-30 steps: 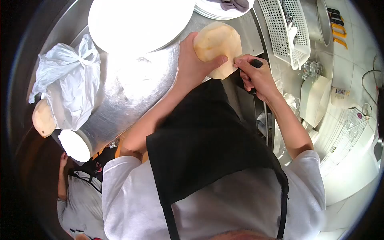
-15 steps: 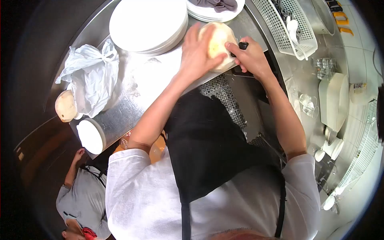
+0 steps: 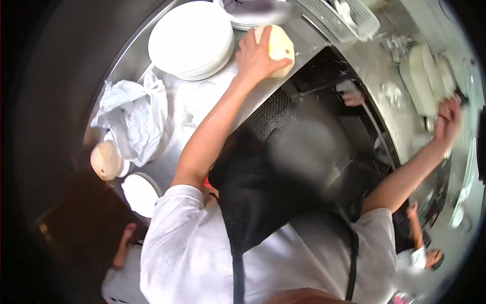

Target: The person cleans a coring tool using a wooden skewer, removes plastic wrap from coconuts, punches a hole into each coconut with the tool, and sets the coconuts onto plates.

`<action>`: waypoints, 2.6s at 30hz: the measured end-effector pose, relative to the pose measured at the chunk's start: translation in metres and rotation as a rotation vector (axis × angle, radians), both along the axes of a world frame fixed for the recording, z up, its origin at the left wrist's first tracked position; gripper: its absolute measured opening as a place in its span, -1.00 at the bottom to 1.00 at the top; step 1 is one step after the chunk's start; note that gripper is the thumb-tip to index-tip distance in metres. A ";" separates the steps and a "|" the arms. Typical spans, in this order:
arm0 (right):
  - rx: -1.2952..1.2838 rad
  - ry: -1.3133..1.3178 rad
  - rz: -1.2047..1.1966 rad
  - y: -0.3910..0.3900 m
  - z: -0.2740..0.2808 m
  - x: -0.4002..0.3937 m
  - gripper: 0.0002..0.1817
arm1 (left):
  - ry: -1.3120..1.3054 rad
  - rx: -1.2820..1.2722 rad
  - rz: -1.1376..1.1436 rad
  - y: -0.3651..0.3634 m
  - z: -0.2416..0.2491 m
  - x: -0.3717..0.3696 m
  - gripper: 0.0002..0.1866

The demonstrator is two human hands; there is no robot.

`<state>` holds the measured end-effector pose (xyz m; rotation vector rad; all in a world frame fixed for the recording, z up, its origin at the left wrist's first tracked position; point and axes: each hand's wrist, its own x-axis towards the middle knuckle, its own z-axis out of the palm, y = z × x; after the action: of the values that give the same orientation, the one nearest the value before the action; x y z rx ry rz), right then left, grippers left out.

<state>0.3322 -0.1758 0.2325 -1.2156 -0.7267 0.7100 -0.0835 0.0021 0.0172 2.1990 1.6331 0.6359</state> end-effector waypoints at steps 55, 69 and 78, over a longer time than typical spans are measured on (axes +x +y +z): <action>0.057 0.875 -0.007 -0.147 -0.204 -0.134 -0.63 | 0.060 0.156 -0.157 0.002 -0.010 0.004 0.11; -0.291 0.625 -0.015 -0.036 -0.241 -0.087 -0.70 | -0.033 0.073 -0.224 0.003 0.001 -0.001 0.11; -0.528 0.433 0.164 0.028 -0.284 -0.050 -0.73 | -0.446 -0.197 -0.134 0.017 -0.014 -0.001 -0.18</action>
<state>0.2818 -0.1482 -0.0516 -1.4143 -0.2812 1.3100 -0.0846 0.0189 0.0036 1.8419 1.2517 0.8183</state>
